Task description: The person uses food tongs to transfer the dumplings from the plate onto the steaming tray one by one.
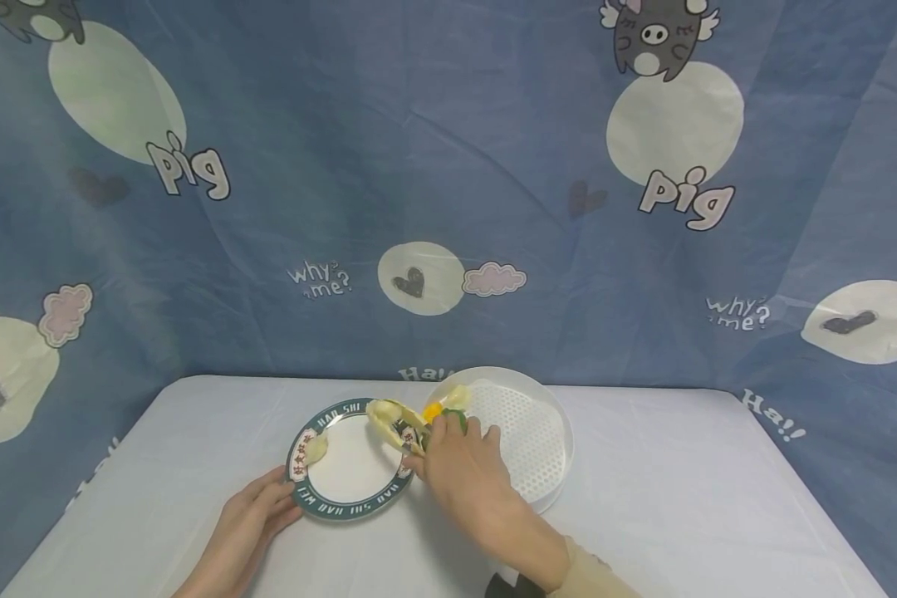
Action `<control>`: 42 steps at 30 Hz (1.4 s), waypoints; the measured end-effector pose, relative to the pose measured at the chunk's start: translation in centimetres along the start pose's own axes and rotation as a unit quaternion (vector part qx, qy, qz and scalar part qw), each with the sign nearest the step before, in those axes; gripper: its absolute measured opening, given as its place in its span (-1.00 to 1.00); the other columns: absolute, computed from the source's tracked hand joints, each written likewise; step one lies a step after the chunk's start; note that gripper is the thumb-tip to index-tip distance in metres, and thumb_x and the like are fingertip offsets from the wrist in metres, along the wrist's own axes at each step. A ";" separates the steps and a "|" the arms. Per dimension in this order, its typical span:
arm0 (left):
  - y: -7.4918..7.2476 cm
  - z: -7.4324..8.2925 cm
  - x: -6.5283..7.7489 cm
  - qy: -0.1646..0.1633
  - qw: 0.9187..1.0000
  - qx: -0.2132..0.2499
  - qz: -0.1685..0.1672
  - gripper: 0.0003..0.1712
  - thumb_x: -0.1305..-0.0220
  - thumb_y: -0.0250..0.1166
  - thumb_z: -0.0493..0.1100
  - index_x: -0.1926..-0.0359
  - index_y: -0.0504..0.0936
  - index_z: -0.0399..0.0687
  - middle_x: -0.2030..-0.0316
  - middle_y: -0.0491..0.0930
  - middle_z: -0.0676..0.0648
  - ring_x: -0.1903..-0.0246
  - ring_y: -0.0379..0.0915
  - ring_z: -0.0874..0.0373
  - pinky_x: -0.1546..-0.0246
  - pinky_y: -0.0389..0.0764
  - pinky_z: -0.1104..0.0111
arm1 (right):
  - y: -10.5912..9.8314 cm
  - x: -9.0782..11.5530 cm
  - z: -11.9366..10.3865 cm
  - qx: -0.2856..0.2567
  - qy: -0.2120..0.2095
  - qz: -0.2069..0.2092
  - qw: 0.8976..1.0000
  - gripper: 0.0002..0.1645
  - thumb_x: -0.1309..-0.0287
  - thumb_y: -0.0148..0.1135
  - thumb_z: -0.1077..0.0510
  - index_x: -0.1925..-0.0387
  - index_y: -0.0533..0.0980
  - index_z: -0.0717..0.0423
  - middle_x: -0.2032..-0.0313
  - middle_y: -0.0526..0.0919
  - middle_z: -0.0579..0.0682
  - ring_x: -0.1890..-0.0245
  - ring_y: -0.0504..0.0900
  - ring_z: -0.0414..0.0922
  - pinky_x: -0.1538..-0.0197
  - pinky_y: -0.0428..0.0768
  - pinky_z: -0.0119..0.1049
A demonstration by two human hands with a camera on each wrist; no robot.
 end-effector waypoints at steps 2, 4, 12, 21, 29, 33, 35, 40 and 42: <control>0.0 0.0 0.0 0.001 1.000 0.003 0.000 -0.12 -0.71 -0.08 0.02 -0.64 -0.13 -0.59 -0.64 -0.14 -0.57 -0.61 0.20 -0.35 -0.32 0.73 0.52 | -0.1 0.1 0.4 -0.004 0.005 0.004 1.000 -0.29 -0.43 0.21 -0.40 0.04 0.52 0.22 0.35 0.50 -0.01 0.36 0.43 -0.07 0.31 0.44 -0.16; 0.0 0.1 0.0 0.002 1.000 0.004 -0.001 -0.12 -0.70 -0.08 0.02 -0.64 -0.13 -0.58 -0.65 -0.14 -0.57 -0.61 0.20 -0.34 -0.32 0.73 0.52 | -0.4 0.1 0.8 -0.005 0.009 0.002 1.000 -0.31 -0.44 0.22 -0.38 0.06 0.52 0.22 0.36 0.48 -0.01 0.36 0.43 -0.06 0.31 0.45 -0.15; -0.1 0.0 -0.1 -0.001 1.000 0.007 -0.004 -0.12 -0.70 -0.06 0.03 -0.65 -0.12 -0.55 -0.66 -0.13 -0.54 -0.62 0.20 -0.33 -0.34 0.72 0.49 | -1.2 0.2 2.9 -0.047 0.037 -0.018 0.998 -0.34 -0.47 0.24 -0.32 0.09 0.47 0.25 0.37 0.44 0.03 0.34 0.46 0.00 0.22 0.54 -0.01; -0.1 0.0 -0.1 -0.001 1.000 0.001 -0.005 -0.13 -0.70 -0.06 0.03 -0.65 -0.09 -0.54 -0.66 -0.12 -0.53 -0.61 0.20 -0.33 -0.36 0.72 0.46 | -1.1 0.8 5.1 -0.033 0.056 0.020 0.998 -0.38 -0.43 0.29 -0.29 0.26 0.42 0.22 0.46 0.38 0.01 0.43 0.38 -0.02 0.37 0.34 -0.15; 0.1 -0.1 -0.2 -0.001 1.000 0.003 -0.001 -0.14 -0.70 -0.07 0.02 -0.64 -0.08 -0.56 -0.64 -0.05 -0.54 -0.61 0.21 -0.34 -0.31 0.74 0.51 | -1.1 1.1 6.8 -0.038 0.078 -0.001 0.996 -0.40 -0.48 0.26 -0.27 0.24 0.40 0.22 0.44 0.35 0.00 0.40 0.39 -0.01 0.34 0.34 -0.14; 0.1 -0.1 -0.1 0.000 1.000 -0.002 0.002 -0.14 -0.70 -0.08 0.02 -0.63 -0.07 -0.59 -0.63 -0.04 -0.55 -0.60 0.23 -0.35 -0.30 0.75 0.50 | -1.1 1.4 7.7 -0.032 0.087 -0.003 0.996 -0.40 -0.49 0.27 -0.25 0.26 0.38 0.22 0.44 0.32 0.01 0.41 0.35 -0.02 0.37 0.22 -0.20; 0.0 -0.1 -0.1 0.002 1.000 -0.003 0.002 -0.14 -0.70 -0.08 0.01 -0.63 -0.08 -0.59 -0.63 -0.04 -0.56 -0.60 0.23 -0.34 -0.29 0.75 0.52 | -1.1 1.6 8.2 -0.030 0.092 0.000 0.995 -0.41 -0.48 0.28 -0.24 0.26 0.38 0.22 0.44 0.33 0.02 0.41 0.36 -0.01 0.38 0.21 -0.21; 0.0 -0.1 -0.2 0.006 1.000 -0.004 0.002 -0.13 -0.70 -0.07 0.02 -0.63 -0.08 -0.60 -0.63 -0.04 -0.56 -0.60 0.24 -0.34 -0.28 0.75 0.53 | -1.0 2.0 8.9 -0.034 0.102 0.004 0.994 -0.41 -0.48 0.29 -0.22 0.27 0.40 0.23 0.45 0.37 0.04 0.41 0.42 0.01 0.39 0.25 -0.18; 0.0 -0.1 -0.2 0.006 1.000 -0.005 0.004 -0.14 -0.70 -0.07 0.02 -0.63 -0.07 -0.59 -0.64 -0.04 -0.55 -0.60 0.24 -0.34 -0.25 0.76 0.56 | -0.9 2.2 9.0 -0.033 0.101 0.008 0.994 -0.41 -0.47 0.30 -0.22 0.29 0.40 0.24 0.46 0.37 0.04 0.42 0.42 0.01 0.40 0.26 -0.18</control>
Point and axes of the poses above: each hand's wrist, its own x-axis away from the middle knuckle, its own y-axis out of the palm, z = x × y, the point moved 1 cm from there along -x, towards the middle knuckle
